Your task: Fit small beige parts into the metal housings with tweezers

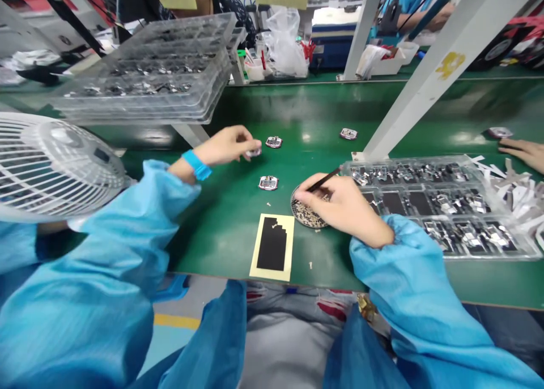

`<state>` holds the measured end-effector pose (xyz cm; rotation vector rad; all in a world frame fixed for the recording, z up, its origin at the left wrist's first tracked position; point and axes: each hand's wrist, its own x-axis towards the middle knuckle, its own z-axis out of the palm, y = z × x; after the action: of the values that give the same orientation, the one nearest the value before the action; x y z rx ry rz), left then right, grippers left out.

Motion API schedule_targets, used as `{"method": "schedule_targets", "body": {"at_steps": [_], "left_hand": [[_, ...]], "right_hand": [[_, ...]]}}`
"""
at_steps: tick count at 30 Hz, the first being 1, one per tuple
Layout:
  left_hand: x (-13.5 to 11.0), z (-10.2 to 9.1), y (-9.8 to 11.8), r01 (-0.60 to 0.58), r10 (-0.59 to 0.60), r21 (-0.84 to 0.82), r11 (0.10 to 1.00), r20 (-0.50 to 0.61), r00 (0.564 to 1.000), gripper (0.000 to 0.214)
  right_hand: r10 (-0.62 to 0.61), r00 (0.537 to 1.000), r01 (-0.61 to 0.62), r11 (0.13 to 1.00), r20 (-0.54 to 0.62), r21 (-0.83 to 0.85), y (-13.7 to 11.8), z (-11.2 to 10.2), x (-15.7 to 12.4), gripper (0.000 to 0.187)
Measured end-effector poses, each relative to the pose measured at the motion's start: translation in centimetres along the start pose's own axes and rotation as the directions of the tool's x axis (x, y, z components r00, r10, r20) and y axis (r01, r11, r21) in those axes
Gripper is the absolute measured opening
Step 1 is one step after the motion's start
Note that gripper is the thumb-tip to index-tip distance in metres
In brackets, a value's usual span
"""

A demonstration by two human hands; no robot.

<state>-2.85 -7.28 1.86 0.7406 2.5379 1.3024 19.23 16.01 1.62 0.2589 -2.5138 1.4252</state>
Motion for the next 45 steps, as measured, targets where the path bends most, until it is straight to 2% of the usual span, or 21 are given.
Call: {"method": "schedule_targets", "body": {"at_steps": [2,4,7,11,13,17,26,30,35,37,41,45], "left_hand": [[-3.7,2.0,0.7,0.081,-0.024,-0.242,0.967,0.228,0.973,0.036],[-7.3,3.7,1.2,0.155,-0.032,-0.346,0.925,0.336,0.941,0.037],[-10.6,4.9,1.3,0.233,-0.051,-0.371,0.899,0.439,0.897,0.032],[-11.9,4.9,0.7,0.317,-0.059,-0.334,0.888,0.6,0.798,0.032],[-12.1,4.9,0.3,0.296,-0.063,-0.298,0.907,0.601,0.797,0.027],[-12.4,5.4,-0.3,0.24,-0.061,-0.262,0.935,0.547,0.835,0.017],[-12.5,5.6,-0.4,0.227,-0.082,-0.219,0.949,0.523,0.849,0.016],[-12.6,5.7,0.0,0.26,-0.106,-0.236,0.936,0.516,0.85,0.018],[-12.5,6.1,0.8,0.358,-0.176,-0.355,0.863,0.454,0.874,0.022],[-12.6,6.3,1.0,0.354,-0.171,-0.4,0.845,0.425,0.889,0.025],[-12.8,6.9,0.8,0.319,-0.125,-0.491,0.811,0.386,0.914,0.027],[-12.9,7.1,0.9,0.311,-0.126,-0.503,0.806,0.368,0.921,0.024]], "right_hand": [[-0.056,0.991,0.046,0.995,0.121,0.088,0.2,1.0,0.2,0.015],[-0.12,0.98,0.103,0.989,0.159,0.109,0.5,2.1,0.3,0.013],[-0.141,0.985,0.139,0.99,0.103,0.027,1.1,3.3,0.4,0.012],[-0.162,0.985,0.167,0.981,0.058,-0.098,1.4,4.1,0.3,0.012],[-0.175,0.982,0.182,0.976,0.066,-0.123,1.5,4.1,0.3,0.011],[-0.181,0.98,0.19,0.974,0.077,-0.125,1.5,4.1,0.3,0.013],[-0.206,0.975,0.214,0.971,0.086,-0.109,1.7,4.5,0.4,0.01],[-0.142,0.988,0.145,0.988,0.058,-0.05,1.2,4.2,0.3,0.01],[-0.044,0.998,0.044,0.999,-0.042,0.01,0.1,3.0,-0.1,0.012],[-0.081,0.991,0.077,0.996,-0.103,-0.036,-0.2,2.7,-0.2,0.01],[-0.244,0.947,0.227,0.968,-0.207,-0.105,-0.7,2.5,-0.5,0.006],[-0.327,0.922,0.311,0.945,-0.208,-0.106,-1.0,2.9,-0.6,0.005]]}}
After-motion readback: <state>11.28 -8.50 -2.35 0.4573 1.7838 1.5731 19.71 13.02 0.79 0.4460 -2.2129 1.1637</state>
